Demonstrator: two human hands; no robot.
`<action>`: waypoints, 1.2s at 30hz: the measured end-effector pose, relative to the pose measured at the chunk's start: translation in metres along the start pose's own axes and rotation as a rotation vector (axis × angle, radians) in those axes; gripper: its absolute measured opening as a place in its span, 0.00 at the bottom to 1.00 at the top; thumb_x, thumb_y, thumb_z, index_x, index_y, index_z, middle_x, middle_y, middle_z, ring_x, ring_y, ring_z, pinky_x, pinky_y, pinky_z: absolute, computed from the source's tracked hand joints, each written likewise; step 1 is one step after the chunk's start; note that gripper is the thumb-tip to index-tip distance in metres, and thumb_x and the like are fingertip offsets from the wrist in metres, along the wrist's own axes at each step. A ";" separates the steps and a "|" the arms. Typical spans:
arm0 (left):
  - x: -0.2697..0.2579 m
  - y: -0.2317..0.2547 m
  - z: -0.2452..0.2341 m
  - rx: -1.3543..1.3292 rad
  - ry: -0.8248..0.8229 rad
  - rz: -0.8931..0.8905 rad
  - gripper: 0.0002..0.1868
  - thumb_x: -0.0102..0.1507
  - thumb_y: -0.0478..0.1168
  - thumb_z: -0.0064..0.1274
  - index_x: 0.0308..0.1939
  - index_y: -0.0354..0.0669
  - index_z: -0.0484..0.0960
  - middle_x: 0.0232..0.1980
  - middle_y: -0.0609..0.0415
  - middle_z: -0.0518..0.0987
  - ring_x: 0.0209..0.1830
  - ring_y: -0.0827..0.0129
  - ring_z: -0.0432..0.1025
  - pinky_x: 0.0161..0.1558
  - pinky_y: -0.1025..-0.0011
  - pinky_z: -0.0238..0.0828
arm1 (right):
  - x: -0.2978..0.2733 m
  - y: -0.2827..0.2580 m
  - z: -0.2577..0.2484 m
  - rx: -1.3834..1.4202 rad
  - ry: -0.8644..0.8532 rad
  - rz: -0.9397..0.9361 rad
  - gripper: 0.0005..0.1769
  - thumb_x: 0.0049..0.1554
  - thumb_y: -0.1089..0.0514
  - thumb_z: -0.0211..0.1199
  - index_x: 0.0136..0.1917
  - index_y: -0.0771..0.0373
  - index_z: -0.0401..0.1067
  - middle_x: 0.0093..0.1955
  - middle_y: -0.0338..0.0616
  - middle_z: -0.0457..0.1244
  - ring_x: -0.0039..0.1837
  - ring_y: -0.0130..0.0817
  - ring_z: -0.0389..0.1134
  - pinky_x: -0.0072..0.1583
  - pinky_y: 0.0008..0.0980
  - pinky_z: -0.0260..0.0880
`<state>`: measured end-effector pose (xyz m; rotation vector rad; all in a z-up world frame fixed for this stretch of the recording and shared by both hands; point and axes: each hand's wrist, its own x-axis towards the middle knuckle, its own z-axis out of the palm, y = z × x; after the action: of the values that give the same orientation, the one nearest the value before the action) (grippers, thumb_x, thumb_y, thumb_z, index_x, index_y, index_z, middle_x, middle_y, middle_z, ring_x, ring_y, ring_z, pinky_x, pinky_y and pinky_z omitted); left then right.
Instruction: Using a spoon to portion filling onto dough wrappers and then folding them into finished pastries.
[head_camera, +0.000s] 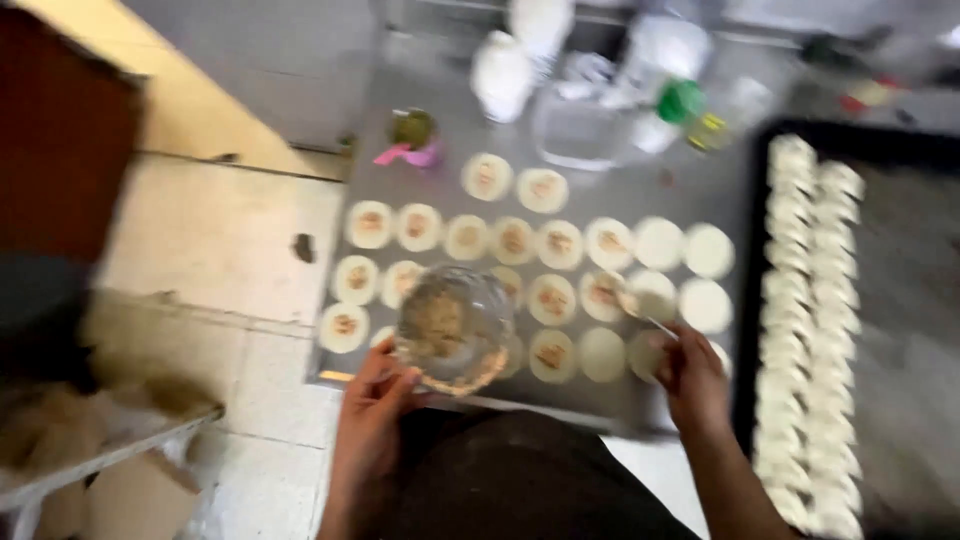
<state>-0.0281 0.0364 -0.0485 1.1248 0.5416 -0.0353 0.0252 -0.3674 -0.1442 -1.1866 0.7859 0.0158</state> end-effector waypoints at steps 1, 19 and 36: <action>-0.003 0.002 0.002 0.005 -0.038 -0.045 0.10 0.61 0.33 0.59 0.47 0.38 0.80 0.57 0.53 0.79 0.46 0.68 0.77 0.41 0.60 0.85 | 0.004 0.006 -0.012 0.000 0.059 -0.002 0.11 0.66 0.55 0.55 0.56 0.60 0.74 0.39 0.47 0.66 0.27 0.22 0.48 0.30 0.22 0.42; -0.014 0.032 0.014 0.175 -0.173 -0.009 0.04 0.64 0.34 0.56 0.34 0.41 0.78 0.67 0.52 0.70 0.62 0.59 0.71 0.46 0.56 0.88 | -0.077 -0.020 -0.024 -1.126 -0.337 -0.913 0.08 0.68 0.61 0.54 0.57 0.55 0.72 0.64 0.36 0.69 0.58 0.32 0.74 0.56 0.27 0.71; -0.035 0.047 0.059 0.130 -0.267 0.142 0.12 0.62 0.26 0.56 0.27 0.30 0.69 0.66 0.36 0.70 0.51 0.51 0.78 0.36 0.51 0.89 | -0.135 -0.082 0.073 -0.843 -0.696 -1.020 0.18 0.57 0.72 0.59 0.59 0.62 0.77 0.42 0.49 0.74 0.39 0.52 0.74 0.44 0.47 0.74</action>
<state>-0.0213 -0.0020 0.0250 1.2602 0.2231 -0.0971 -0.0024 -0.2884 0.0090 -2.0992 -0.5667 -0.0871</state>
